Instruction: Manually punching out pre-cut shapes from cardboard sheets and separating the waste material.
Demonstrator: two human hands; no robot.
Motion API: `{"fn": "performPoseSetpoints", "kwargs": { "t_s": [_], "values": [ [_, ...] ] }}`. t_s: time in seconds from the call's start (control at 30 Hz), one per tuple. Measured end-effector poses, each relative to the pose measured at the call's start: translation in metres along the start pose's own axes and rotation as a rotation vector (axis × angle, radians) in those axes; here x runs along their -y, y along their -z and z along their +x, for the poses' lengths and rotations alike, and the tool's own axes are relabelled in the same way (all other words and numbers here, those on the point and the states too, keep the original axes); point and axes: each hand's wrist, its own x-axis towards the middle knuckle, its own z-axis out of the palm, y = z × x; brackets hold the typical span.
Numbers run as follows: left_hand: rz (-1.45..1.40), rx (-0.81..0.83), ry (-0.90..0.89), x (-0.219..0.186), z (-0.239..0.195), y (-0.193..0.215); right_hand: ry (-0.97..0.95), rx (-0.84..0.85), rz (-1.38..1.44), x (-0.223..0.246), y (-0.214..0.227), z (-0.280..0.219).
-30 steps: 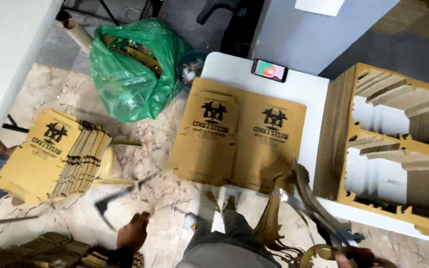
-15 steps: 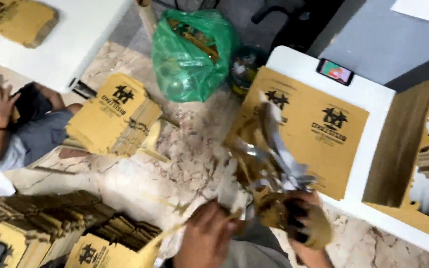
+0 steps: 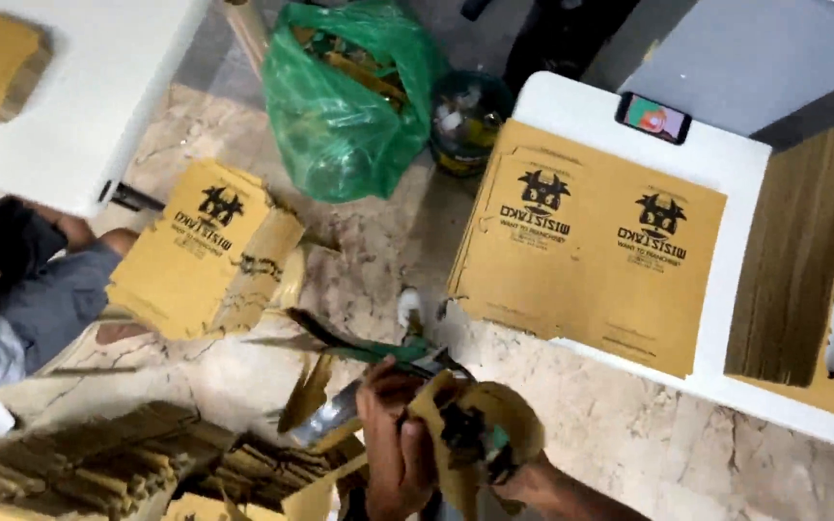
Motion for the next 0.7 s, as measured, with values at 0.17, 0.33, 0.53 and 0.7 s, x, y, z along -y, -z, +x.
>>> {"fn": "performPoseSetpoints", "kwargs": {
  "t_s": [0.17, 0.33, 0.53, 0.7],
  "values": [
    [-0.01, 0.037, -0.004, 0.044, 0.074, 0.003, 0.097, -0.193, -0.309, -0.049, -0.123, 0.022],
    [0.091, 0.164, -0.098, 0.086, 0.166, 0.0, 0.239, -0.328, -0.633, -0.097, -0.208, 0.096],
    [-0.252, 0.363, 0.117, 0.121, 0.267, 0.006, 0.47, -0.503, -0.973, -0.157, -0.298, 0.187],
    [-0.105, 0.335, -0.007, 0.115, 0.336, -0.005, 0.657, -0.615, -1.276, -0.2, -0.336, 0.247]
  ]
}}
